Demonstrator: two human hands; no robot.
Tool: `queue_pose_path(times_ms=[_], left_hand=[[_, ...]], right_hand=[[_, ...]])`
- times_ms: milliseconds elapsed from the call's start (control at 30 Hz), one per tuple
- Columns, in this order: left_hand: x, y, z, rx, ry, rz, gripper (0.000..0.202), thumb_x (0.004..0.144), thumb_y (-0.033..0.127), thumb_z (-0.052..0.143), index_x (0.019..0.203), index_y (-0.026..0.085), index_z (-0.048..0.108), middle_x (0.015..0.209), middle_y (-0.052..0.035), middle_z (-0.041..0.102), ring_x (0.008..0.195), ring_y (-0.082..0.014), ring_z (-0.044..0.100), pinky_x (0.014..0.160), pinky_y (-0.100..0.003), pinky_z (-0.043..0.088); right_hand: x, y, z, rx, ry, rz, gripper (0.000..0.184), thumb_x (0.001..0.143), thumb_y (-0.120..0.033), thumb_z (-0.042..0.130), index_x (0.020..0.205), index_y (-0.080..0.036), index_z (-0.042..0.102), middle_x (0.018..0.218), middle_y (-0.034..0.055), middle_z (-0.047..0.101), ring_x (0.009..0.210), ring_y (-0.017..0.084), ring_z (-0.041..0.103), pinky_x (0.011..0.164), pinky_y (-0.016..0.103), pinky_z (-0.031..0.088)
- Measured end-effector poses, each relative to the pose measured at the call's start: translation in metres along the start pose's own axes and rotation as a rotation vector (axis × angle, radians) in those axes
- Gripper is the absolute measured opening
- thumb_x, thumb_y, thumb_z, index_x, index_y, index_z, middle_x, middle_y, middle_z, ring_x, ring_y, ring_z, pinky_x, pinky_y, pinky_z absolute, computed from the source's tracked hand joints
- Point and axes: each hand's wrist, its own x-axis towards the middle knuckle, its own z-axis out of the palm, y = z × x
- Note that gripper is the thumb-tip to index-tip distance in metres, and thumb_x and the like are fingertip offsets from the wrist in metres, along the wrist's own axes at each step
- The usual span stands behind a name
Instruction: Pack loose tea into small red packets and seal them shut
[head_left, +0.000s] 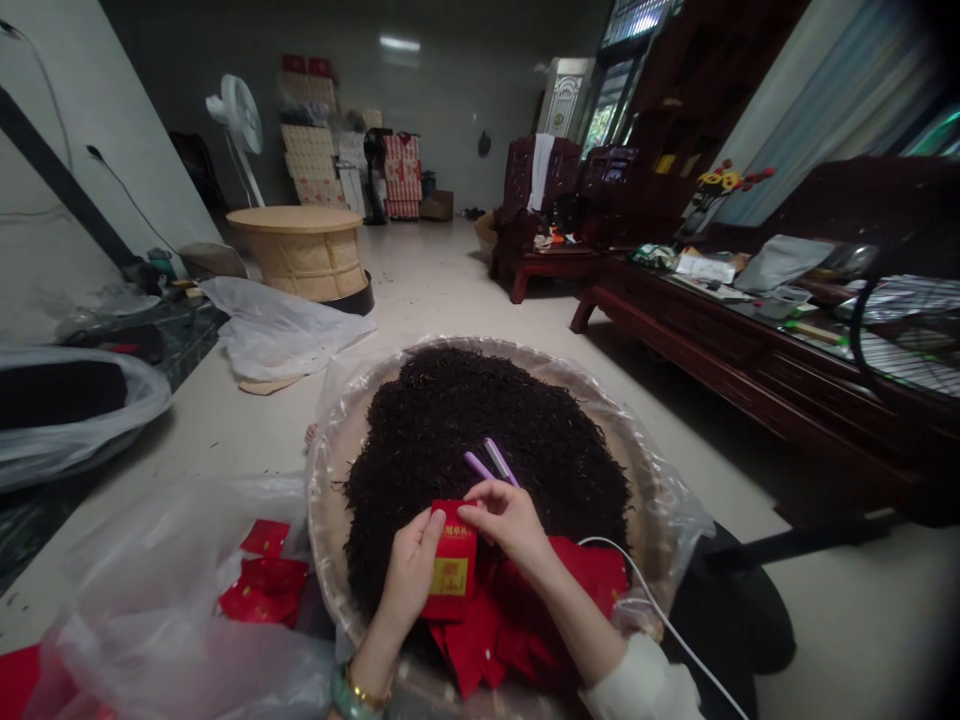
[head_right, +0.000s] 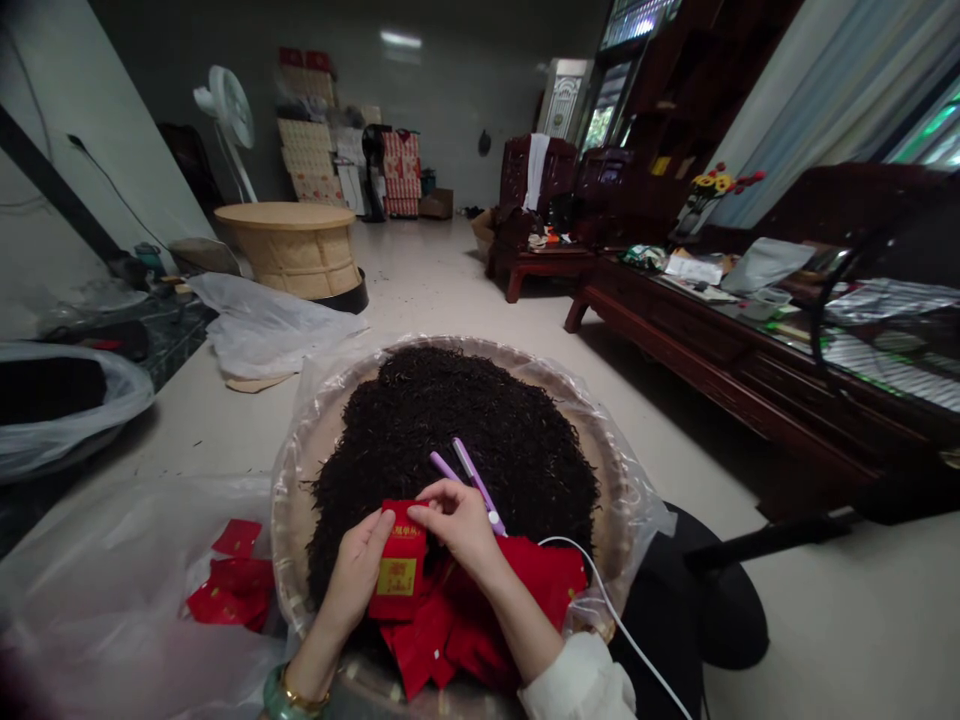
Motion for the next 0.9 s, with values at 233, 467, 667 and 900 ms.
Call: queue_pose_path(times_ms=[233,467,667,900], left_hand=[[0.003,0.003,0.000,-0.018,-0.049,-0.071,0.050,0.060,0.051,0.076,0.090,0.012,0.070,0.074,-0.0050,0.073,0.065,-0.0200,0.065,0.062,-0.027,0.050],[0.006,-0.003,-0.003,-0.003,-0.110,-0.083,0.039,0.059,0.033,0.079,0.090,0.012,0.070,0.076,-0.0043,0.073,0.069,-0.0193,0.065,0.062,-0.026,0.050],[0.004,-0.005,0.002,-0.186,-0.133,-0.225,0.046,0.050,0.027,0.085,0.089,0.012,0.066,0.073,-0.0031,0.072,0.064,-0.0167,0.065,0.061,-0.026,0.051],[0.004,0.005,0.004,-0.298,-0.019,-0.288,0.053,0.042,0.032,0.089,0.086,0.011,0.068,0.075,-0.0060,0.073,0.063,-0.0199,0.068,0.063,-0.031,0.054]], right_hand=[[-0.002,-0.001,-0.001,-0.082,0.039,0.004,0.038,0.059,-0.049,0.079,0.068,-0.019,0.059,0.050,-0.0029,0.051,0.038,0.010,0.042,0.039,0.023,0.032],[0.005,-0.011,-0.011,-0.447,-0.061,-0.159,0.020,0.064,-0.034,0.079,0.061,-0.018,0.067,0.059,0.0006,0.059,0.055,0.015,0.055,0.053,0.026,0.039],[0.010,-0.020,-0.016,-0.618,-0.066,-0.259,0.024,0.074,-0.039,0.071,0.063,-0.018,0.069,0.062,0.0018,0.063,0.059,0.016,0.059,0.056,0.026,0.043],[0.020,-0.012,-0.048,-1.104,0.222,-0.274,0.048,0.078,-0.029,0.066,0.124,-0.020,0.055,0.110,0.0135,0.062,0.100,0.028,0.057,0.088,0.041,0.046]])
